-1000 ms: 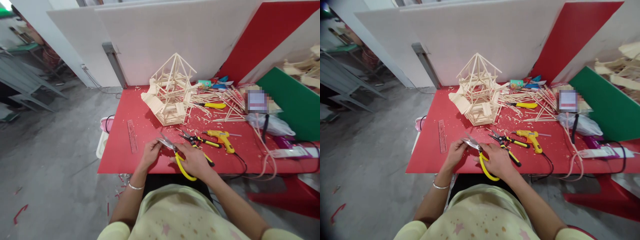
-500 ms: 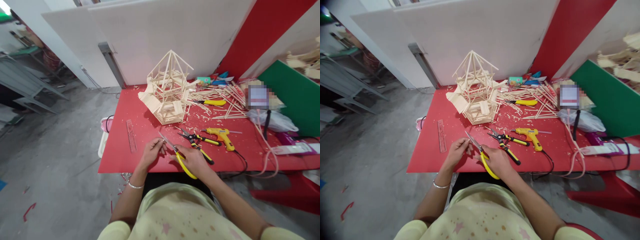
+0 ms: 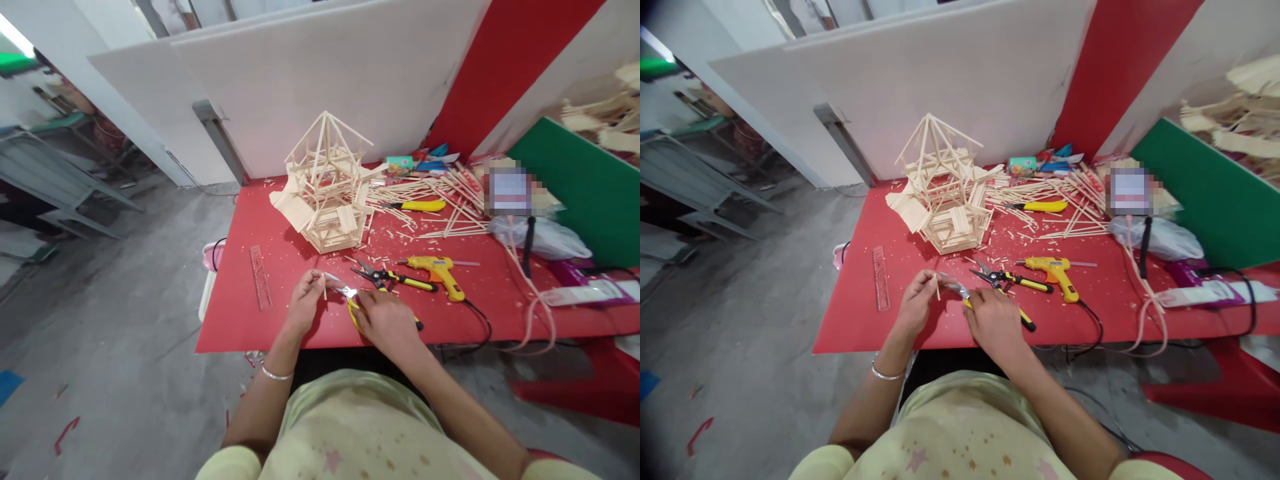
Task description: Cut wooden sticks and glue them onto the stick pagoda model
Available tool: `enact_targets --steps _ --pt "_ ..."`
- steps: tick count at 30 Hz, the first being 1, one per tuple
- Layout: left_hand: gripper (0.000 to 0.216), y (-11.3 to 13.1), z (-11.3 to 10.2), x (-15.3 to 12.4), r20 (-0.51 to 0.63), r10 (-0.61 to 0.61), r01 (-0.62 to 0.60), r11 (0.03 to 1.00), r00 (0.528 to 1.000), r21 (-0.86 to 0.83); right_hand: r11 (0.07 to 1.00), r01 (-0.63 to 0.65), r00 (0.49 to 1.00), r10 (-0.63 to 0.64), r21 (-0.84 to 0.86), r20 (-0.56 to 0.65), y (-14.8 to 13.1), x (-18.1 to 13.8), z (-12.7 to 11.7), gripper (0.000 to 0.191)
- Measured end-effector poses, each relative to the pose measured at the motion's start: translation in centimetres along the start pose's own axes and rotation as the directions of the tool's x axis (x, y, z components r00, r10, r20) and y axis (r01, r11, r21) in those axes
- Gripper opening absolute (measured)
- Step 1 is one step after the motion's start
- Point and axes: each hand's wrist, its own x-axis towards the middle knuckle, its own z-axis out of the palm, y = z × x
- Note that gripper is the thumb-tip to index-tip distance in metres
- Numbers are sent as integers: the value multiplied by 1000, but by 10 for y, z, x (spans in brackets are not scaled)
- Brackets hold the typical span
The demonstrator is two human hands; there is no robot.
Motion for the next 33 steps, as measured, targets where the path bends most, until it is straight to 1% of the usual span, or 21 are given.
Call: enact_targets --steps 2,3,5,7,8,11,13,15,16,17,19,20,21,22,23,24,25,27,28,30,33 --pt "31 -1 12 1 7 -2 2 998 1000 -59 967 32 997 -15 253 -71 -7 6 -9 34" --pt "30 -1 18 1 16 -10 12 995 1000 -99 910 55 996 -19 410 -91 -9 10 -11 34" --pt "30 0 31 2 36 -35 41 982 999 -186 726 89 995 -28 682 -100 -11 20 -11 33" --pt "29 1 40 3 42 -53 62 968 998 -245 561 85 996 -40 824 -76 -10 28 -6 36" --pt "29 3 44 4 43 -54 63 965 998 -255 516 70 998 -37 854 -59 -9 31 -4 38" --pt "33 9 51 10 21 -5 9 980 1000 -199 479 27 999 -50 877 -4 -2 34 2 41" --pt "37 17 52 16 -65 55 -61 994 996 -88 501 33 997 -76 865 6 4 32 4 42" --pt "41 27 47 23 -188 135 -114 986 973 119 559 75 994 -106 826 -19 13 28 5 40" --pt "43 33 44 26 -217 182 -117 952 959 282 595 100 993 -106 798 -45 19 26 6 37" --pt "44 38 40 28 -192 230 -116 875 954 471 626 119 993 -91 770 -79 25 25 6 35" --pt "44 47 33 31 -60 302 -144 608 952 781 658 118 991 -29 744 -132 38 24 4 33" --pt "39 49 31 32 -18 345 -163 489 939 857 654 102 990 8 749 -142 45 24 2 34" --pt "32 50 32 32 18 382 -187 411 924 892 642 84 988 43 762 -145 50 25 -2 35" --pt "25 49 35 31 32 418 -208 384 908 899 630 68 986 75 774 -148 54 26 -6 36" --pt "21 47 40 31 28 436 -227 412 899 882 627 64 983 95 777 -157 57 27 -12 36" --pt "22 43 47 31 12 429 -242 485 903 841 640 72 978 106 765 -181 58 28 -18 36" --pt "24 37 55 30 -12 394 -243 590 919 770 673 90 971 104 734 -214 58 28 -24 35" --pt "31 26 74 30 -36 237 -178 814 971 553 774 138 957 57 618 -285 54 28 -36 35" --pt "34 20 83 30 -48 154 -119 896 987 427 825 157 949 27 542 -315 51 28 -40 35" --pt "36 12 97 31 -78 36 -20 980 996 197 896 179 935 -27 405 -354 47 29 -43 35" --pt "38 11 104 35 -129 13 -13 1000 992 -2 932 191 934 -77 307 -349 55 30 -36 34"
